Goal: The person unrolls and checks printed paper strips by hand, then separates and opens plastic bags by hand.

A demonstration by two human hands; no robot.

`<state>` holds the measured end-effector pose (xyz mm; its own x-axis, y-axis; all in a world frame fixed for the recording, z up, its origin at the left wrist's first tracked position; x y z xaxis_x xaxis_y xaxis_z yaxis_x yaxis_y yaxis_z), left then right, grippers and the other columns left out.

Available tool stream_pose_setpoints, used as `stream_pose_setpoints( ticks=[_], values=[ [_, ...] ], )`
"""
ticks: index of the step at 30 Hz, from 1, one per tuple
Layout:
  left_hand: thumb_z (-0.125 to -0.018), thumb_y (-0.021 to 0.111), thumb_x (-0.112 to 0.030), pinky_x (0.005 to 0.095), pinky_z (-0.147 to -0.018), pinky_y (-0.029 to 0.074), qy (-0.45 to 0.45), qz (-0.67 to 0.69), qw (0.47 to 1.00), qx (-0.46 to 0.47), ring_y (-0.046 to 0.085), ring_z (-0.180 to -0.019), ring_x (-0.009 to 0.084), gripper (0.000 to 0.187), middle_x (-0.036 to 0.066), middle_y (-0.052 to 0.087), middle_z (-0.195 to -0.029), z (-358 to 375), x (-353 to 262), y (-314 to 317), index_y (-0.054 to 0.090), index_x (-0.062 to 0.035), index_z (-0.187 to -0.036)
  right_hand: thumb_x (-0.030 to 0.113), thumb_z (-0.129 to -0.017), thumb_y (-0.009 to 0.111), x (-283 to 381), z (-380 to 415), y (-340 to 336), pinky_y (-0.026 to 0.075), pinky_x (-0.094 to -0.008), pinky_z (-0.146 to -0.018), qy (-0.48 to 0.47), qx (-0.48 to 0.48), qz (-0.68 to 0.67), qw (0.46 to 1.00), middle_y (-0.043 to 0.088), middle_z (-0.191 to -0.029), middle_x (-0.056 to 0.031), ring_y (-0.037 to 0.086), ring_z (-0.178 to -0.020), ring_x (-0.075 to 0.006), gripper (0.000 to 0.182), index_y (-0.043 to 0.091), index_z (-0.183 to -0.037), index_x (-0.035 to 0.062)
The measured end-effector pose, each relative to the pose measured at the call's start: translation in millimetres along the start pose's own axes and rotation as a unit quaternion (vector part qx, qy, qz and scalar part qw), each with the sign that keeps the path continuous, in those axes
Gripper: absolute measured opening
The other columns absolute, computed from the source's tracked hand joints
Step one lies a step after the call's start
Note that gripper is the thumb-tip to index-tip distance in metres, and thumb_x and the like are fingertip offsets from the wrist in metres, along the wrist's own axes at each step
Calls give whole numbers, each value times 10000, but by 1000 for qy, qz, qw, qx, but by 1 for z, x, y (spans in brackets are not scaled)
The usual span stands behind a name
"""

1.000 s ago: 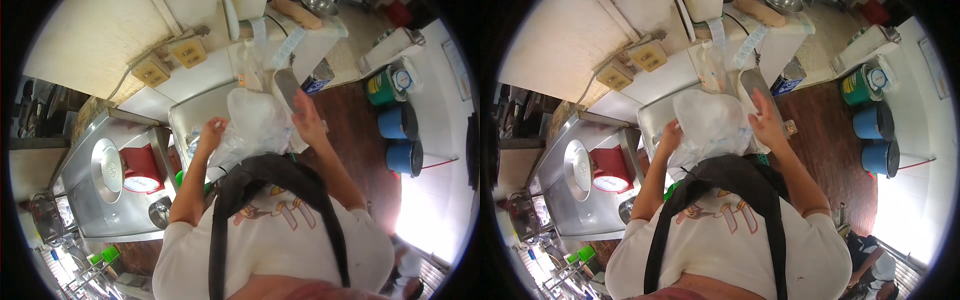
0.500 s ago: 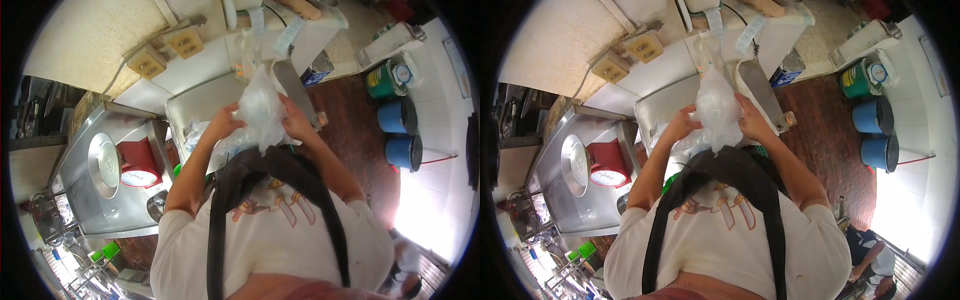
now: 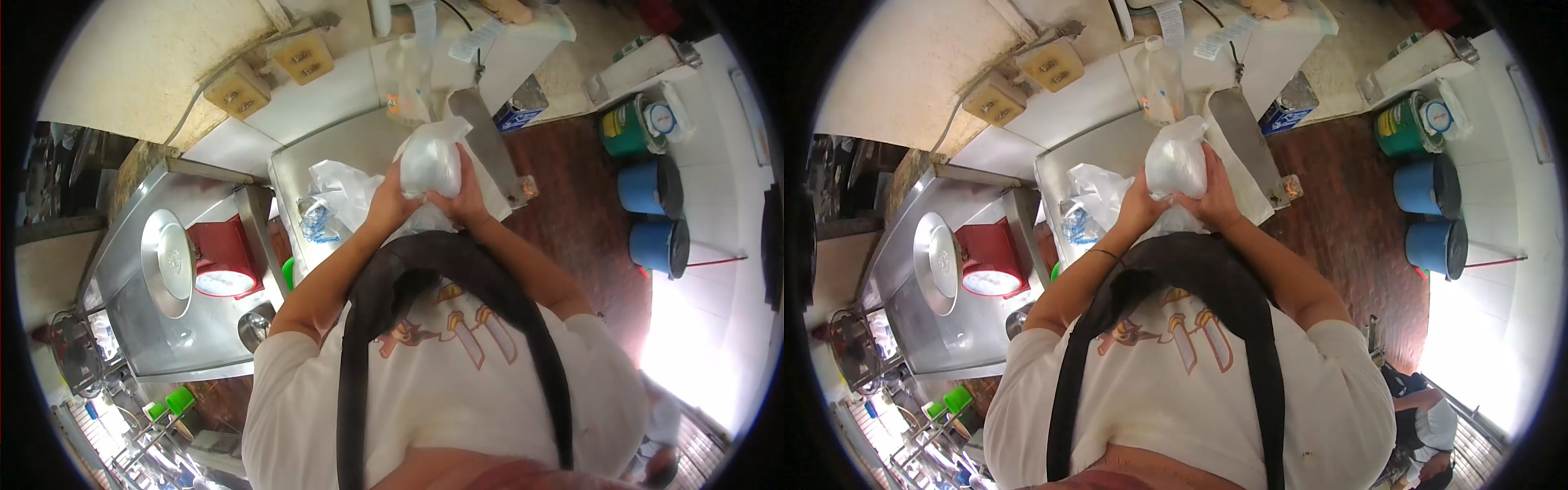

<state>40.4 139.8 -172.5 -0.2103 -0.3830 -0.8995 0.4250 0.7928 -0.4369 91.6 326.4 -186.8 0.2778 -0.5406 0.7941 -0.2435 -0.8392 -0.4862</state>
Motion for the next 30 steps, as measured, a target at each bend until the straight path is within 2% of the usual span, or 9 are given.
stream_pose_setpoints(
  ticks=[4,5,10,11,14,19,23,29,30],
  values=[
    [-736,851,-231,393,-1000,465,-65,6,995,77,605,-1172,359,782,208,639,-1229,0,17,-19,486,-71,-1408,395,-728,818,6,7,-13,314,-511,-1129,-10,51,93,994,319,-1503,-269,384,-1335,-450,1122,153,-1532,-18],
    [-771,833,-224,379,-996,462,-12,50,996,71,625,-1148,306,668,179,679,-1164,-1,24,-30,552,-58,-1353,406,-743,804,12,3,-23,315,-509,-1127,-12,48,96,994,328,-1503,-263,388,-1333,-448,1093,173,-1528,-19],
    [-978,630,-378,273,-776,472,-9,168,984,-54,585,-844,135,388,27,624,-904,3,-37,-92,591,-13,-1103,440,-815,736,102,-32,-75,327,-509,-1105,-81,-28,62,994,434,-1446,-237,438,-1288,-437,889,350,-1465,-27],
    [-979,628,-379,276,-776,468,-1,205,977,-52,569,-832,131,379,23,605,-884,4,-52,-99,589,-12,-1064,391,-830,736,120,-43,-77,372,-476,-1063,-129,-23,65,989,523,-1343,-218,489,-1227,-406,733,473,-1379,-17],
    [-971,642,-363,285,-780,461,36,276,959,-48,544,-818,125,354,20,577,-851,9,-80,-100,596,-13,-991,323,-839,734,174,-66,-66,413,-435,-1009,-116,152,33,981,555,-1267,-190,518,-1163,-379,614,528,-1330,17],
    [-910,727,-190,307,-790,476,77,149,983,-80,581,-861,138,181,37,639,-887,21,-94,-100,668,-42,-997,184,-808,763,166,-80,-59,487,-345,-643,2,77,-27,997,594,-790,-104,592,-693,-240,329,668,-1082,29],
    [-872,739,-105,316,-758,486,108,101,987,-66,620,-794,219,122,95,664,-844,28,-94,-114,681,-48,-962,159,-802,780,192,-84,-80,463,-320,-629,65,211,43,974,569,-774,-82,517,-648,-210,291,652,-1029,28],
    [-864,754,-118,319,-729,487,134,29,990,1,637,-765,184,138,108,685,-832,28,-125,-126,689,-49,-964,92,-784,774,189,-91,-76,449,-287,-653,-56,163,-140,975,550,-759,-40,532,-716,-124,247,564,-898,29],
    [-863,758,-125,319,-733,490,126,16,992,7,643,-765,192,143,109,692,-840,28,-128,-127,690,-51,-965,96,-785,783,186,-89,-78,443,-293,-632,5,174,-135,975,549,-751,-47,527,-693,-137,243,583,-903,27]
  ],
)
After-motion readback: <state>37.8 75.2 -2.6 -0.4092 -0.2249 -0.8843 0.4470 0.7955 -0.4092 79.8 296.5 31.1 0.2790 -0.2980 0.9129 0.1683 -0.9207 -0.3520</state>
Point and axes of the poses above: each hand's wrist, its own z-axis away from the middle knuckle, its own y-axis out of the palm, x = y × z, the point moved 1 cm from there along -z, towards the middle knuckle
